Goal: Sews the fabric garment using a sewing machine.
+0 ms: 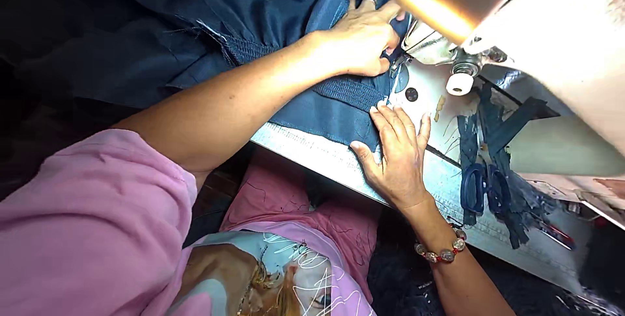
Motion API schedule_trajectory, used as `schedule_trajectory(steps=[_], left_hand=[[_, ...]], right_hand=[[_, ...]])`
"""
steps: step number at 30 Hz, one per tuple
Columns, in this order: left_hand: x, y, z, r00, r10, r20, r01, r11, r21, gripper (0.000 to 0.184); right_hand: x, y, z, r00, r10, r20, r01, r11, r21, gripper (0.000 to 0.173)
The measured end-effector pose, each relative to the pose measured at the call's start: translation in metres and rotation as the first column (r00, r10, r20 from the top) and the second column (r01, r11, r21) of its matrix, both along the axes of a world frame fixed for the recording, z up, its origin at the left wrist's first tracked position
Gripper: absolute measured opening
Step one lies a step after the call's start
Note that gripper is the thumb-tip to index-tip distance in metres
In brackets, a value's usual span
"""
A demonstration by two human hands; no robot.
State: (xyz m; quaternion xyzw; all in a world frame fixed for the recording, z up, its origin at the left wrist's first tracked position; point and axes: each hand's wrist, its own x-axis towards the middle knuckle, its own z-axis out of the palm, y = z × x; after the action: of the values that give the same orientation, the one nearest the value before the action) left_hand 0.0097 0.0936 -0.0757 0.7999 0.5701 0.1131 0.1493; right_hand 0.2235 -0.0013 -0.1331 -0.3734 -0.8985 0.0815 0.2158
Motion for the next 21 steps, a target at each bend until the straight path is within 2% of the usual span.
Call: schedule_trajectory(steps=[3,6,8,10,13,15,19,21], left_hand=[[0.006,0.008,0.002,0.993,0.112,0.046,-0.107,0.989,-0.100,0.027],[0.003,0.017,-0.001,0.988,0.068,0.140,-0.056,0.994,-0.093,0.023],[0.000,0.026,-0.006,0.988,0.050,0.143,-0.042,0.997,-0.061,0.034],[0.000,0.037,-0.012,0.996,0.036,0.082,-0.031,0.998,-0.051,0.053],[0.002,0.046,-0.016,0.999,-0.007,0.050,0.009,0.999,-0.036,0.054],[-0.006,0.059,-0.031,0.999,0.015,0.049,-0.013,0.999,-0.042,0.054],[-0.042,0.103,-0.090,0.986,0.168,0.012,-0.167,0.984,-0.053,0.063],[-0.046,0.108,-0.097,0.982,0.186,0.007,-0.186,0.982,-0.030,0.062]], right_hand=[[-0.002,0.000,0.001,0.999,0.003,0.043,-0.003,1.000,-0.003,0.072],[-0.004,0.000,0.001,0.997,0.003,0.078,-0.002,1.000,-0.014,0.077],[-0.005,0.001,0.002,0.994,-0.004,0.105,0.007,0.999,-0.031,0.079],[-0.006,0.003,0.002,0.993,-0.017,0.118,0.022,0.999,-0.040,0.082],[-0.007,0.003,0.003,0.991,-0.036,0.129,0.043,0.998,-0.053,0.084],[-0.007,0.003,0.004,0.988,-0.042,0.150,0.050,0.997,-0.054,0.085],[-0.008,0.002,0.003,0.985,-0.049,0.166,0.054,0.998,-0.029,0.086],[-0.008,0.001,0.002,0.985,-0.048,0.169,0.052,0.998,-0.022,0.086]])
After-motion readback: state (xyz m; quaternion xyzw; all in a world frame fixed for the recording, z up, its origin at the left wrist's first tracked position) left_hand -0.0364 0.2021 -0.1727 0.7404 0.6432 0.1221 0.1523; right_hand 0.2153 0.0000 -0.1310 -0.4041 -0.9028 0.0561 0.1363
